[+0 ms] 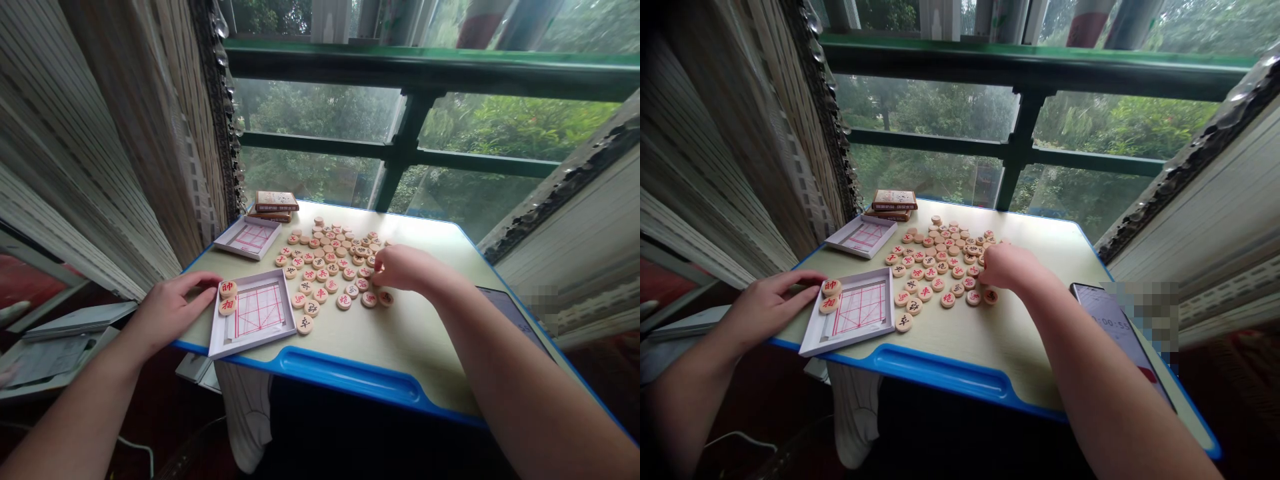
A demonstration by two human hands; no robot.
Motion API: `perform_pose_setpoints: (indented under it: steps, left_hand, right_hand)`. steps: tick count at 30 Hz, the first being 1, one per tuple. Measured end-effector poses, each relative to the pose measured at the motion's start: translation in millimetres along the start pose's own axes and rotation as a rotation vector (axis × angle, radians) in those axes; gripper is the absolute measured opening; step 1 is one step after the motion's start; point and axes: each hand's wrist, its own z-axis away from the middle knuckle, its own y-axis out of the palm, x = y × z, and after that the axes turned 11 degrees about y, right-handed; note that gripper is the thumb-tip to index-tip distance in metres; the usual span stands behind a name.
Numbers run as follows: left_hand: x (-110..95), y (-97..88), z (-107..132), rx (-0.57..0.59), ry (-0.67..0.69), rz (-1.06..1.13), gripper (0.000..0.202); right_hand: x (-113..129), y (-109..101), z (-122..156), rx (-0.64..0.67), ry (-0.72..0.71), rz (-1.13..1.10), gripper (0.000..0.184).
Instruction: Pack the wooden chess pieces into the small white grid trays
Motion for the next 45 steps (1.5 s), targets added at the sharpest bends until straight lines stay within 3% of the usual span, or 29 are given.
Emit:
perform_pose_setpoints:
  steps: [24,36,45]
  left_hand:
    - [-4,-2.7,-1,0.022,-0.016,-0.018,0.041]
    - [-8,-4.9,-1,0.02,-0.033,-0.013,0.042]
    - [-5,-3.5,0,0.021,-0.043,-0.028,0.043]
  right_hand:
    - [9,8,-5,-0.038,-0.103,-0.172,0.031]
    - [-1,5,-9,0.04,0.006,-0.445,0.028]
    - [-3,3,-8,0.071,-0.081,-0.327,0.026]
